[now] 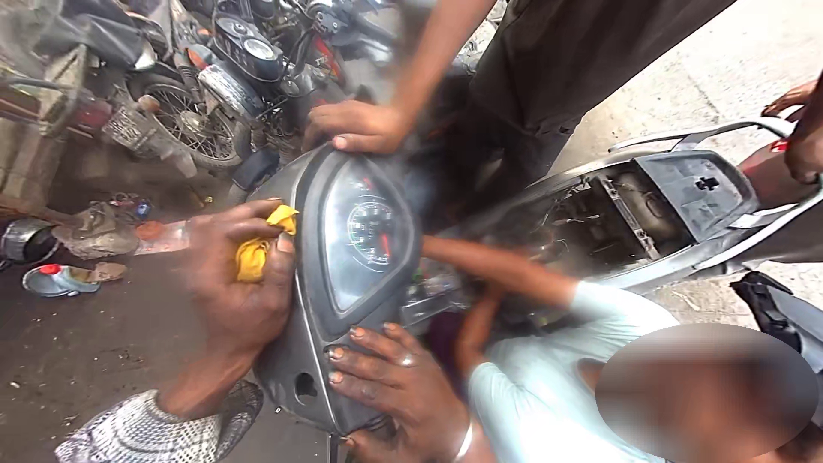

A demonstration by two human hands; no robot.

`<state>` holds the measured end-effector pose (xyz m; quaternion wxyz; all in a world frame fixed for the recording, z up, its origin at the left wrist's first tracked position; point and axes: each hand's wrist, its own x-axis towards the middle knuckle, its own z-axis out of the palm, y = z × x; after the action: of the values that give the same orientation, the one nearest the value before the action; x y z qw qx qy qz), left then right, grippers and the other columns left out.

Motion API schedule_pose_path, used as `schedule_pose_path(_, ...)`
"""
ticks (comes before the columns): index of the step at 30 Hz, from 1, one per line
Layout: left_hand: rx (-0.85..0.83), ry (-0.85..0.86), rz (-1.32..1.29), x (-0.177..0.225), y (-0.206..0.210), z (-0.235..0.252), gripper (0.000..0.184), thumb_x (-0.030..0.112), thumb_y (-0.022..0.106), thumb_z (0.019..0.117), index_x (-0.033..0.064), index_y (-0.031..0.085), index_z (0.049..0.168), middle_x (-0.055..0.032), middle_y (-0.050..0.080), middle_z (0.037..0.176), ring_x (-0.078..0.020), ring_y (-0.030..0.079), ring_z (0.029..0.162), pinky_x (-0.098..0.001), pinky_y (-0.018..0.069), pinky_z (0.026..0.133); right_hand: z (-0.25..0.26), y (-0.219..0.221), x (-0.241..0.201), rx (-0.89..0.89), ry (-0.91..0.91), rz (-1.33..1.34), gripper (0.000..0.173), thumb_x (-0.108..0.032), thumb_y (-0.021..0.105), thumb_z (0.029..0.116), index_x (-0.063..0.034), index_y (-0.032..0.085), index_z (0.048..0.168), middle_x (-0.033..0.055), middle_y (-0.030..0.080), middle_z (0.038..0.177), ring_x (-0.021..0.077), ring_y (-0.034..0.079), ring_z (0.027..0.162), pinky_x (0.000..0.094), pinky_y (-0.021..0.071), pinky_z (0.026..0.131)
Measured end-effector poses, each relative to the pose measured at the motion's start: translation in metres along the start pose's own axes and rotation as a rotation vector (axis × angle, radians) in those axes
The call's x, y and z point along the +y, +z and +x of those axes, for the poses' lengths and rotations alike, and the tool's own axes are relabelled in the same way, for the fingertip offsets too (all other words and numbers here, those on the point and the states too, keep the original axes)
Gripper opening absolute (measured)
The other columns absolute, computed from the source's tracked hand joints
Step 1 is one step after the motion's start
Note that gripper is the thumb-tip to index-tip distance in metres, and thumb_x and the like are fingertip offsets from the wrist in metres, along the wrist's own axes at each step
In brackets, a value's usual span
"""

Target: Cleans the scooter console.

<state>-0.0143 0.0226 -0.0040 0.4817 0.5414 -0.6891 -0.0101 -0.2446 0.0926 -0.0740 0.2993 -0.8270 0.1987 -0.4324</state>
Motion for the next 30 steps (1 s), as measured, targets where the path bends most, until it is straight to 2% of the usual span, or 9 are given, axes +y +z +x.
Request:
schedule_pose_path(10, 0.011, -0.018, 0.024, 0.0018, 0.0017, 0.0, 0.024, 0.026, 0.056, 0.1016, 0.0042, 0.064, 0.104, -0.0163, 0.067, 0.125, -0.0241, 0.059, 0.123, -0.0393, 0.0465, 0.104, -0.0017, -0.0005, -0.0001, 0.006, 0.01, 0.007, 0.053, -0.051, 0.053, 0.0989, -0.017, 0.065, 0.138, 0.0039, 0.062, 0.145, 0.0262, 0.046, 0.145, 0.0531, 0.031, 0.122)
schedule_pose_path(22, 0.025, -0.023, 0.01, 0.0025, 0.0038, 0.0005, 0.021, 0.024, 0.056, 0.1005, 0.0049, 0.064, 0.102, -0.0153, 0.068, 0.123, -0.0237, 0.06, 0.122, -0.0382, 0.0461, 0.103, -0.0031, 0.0018, 0.0017, 0.031, 0.004, 0.004, 0.053, -0.052, 0.052, 0.0991, -0.018, 0.065, 0.137, 0.0027, 0.062, 0.145, 0.0245, 0.045, 0.146, 0.0511, 0.0288, 0.123)
schedule_pose_path(30, 0.033, -0.034, -0.016, 0.0012, 0.0028, -0.0008, 0.026, 0.032, 0.067, 0.0975, 0.0065, 0.065, 0.103, -0.0137, 0.068, 0.123, -0.0222, 0.061, 0.121, -0.0362, 0.0483, 0.102, -0.0025, 0.0029, 0.0019, 0.032, 0.004, 0.011, 0.053, -0.052, 0.051, 0.0995, -0.0175, 0.065, 0.137, 0.0033, 0.062, 0.145, 0.0248, 0.045, 0.146, 0.051, 0.0287, 0.123)
